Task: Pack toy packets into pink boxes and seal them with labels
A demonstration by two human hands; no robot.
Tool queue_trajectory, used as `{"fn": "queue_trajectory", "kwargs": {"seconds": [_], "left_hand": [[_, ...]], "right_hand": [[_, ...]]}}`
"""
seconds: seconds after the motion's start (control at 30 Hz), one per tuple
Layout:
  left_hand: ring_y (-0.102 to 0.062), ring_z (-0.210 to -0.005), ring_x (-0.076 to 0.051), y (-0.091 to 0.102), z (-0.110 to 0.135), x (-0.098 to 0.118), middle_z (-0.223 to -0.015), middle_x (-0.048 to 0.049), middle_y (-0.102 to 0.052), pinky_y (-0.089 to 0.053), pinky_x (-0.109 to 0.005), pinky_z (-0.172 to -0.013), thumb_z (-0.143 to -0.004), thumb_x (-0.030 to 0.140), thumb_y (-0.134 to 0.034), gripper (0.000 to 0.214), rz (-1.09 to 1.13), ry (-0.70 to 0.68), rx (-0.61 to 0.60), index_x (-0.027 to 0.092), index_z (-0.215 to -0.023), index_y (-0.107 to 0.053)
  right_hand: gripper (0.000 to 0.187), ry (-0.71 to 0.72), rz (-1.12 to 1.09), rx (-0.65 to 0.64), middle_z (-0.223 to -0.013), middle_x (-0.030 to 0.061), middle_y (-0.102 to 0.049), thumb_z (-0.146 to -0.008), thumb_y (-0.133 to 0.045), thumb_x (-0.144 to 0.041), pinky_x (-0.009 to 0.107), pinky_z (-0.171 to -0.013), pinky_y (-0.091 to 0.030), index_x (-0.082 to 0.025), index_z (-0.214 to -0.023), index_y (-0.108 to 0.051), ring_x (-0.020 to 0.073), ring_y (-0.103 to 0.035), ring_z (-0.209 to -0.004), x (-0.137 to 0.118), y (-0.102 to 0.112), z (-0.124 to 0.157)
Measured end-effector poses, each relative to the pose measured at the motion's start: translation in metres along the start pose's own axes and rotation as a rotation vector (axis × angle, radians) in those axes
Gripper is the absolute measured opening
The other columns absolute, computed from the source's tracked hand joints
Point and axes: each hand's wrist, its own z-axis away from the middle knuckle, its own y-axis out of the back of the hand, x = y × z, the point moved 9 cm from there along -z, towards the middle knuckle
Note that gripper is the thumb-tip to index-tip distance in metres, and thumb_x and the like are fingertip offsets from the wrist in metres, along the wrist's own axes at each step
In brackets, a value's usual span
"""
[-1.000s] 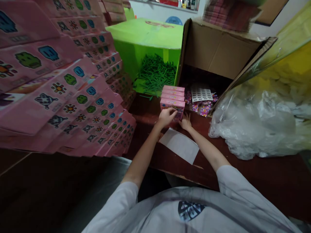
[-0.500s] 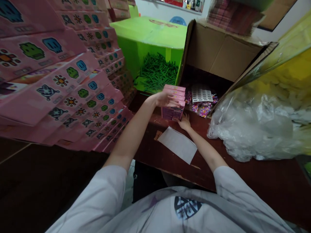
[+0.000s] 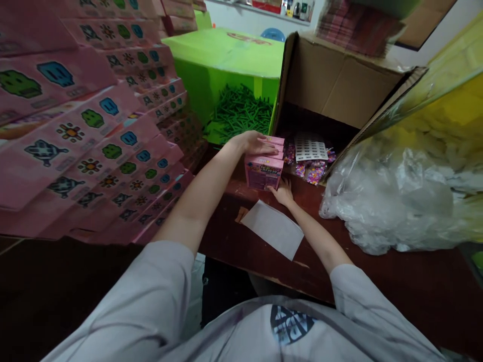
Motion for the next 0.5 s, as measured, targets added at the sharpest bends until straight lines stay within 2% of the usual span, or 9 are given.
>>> {"fn": "queue_trajectory", "kwargs": {"seconds": [0.2,0.37,0.5], "left_hand": [[-0.068,-0.110,-0.033,0.008,-0.007,0.012,-0.110,-0.0268,-0.065,-0.057,-0.043,-0.083,-0.082,0.008,-0.036,0.054,0.047,-0.073,0.109,-0.002,-0.135,-0.042],[-0.067,-0.111,-0.033,0.007,-0.006,0.014,-0.110,-0.0228,-0.067,-0.057,-0.045,-0.085,-0.080,0.009,-0.039,0.053,0.028,-0.126,0.132,0.004,-0.132,-0.047],[-0.065,-0.113,-0.035,0.008,-0.006,0.016,-0.108,-0.0227,-0.068,-0.057,-0.049,-0.086,-0.080,0.013,-0.040,0.050,-0.023,-0.133,0.138,0.004,-0.128,-0.053]], "right_hand": [[0.064,-0.015,-0.018,-0.012,-0.141,0.0162,-0.053,-0.093,-0.046,-0.058,0.053,-0.118,-0.017,-0.012,-0.136,-0.052,0.0327,-0.038,-0.135,0.000,0.000,-0.002],[0.067,-0.012,0.007,-0.036,-0.148,0.0151,-0.047,-0.093,-0.050,-0.056,0.053,-0.119,-0.017,-0.011,-0.142,-0.047,0.0358,-0.036,-0.137,0.000,-0.005,-0.002],[0.067,-0.007,0.000,-0.030,-0.147,0.0146,-0.047,-0.093,-0.049,-0.056,0.054,-0.119,-0.016,-0.012,-0.144,-0.045,0.0348,-0.036,-0.137,0.001,-0.007,-0.003]]}}
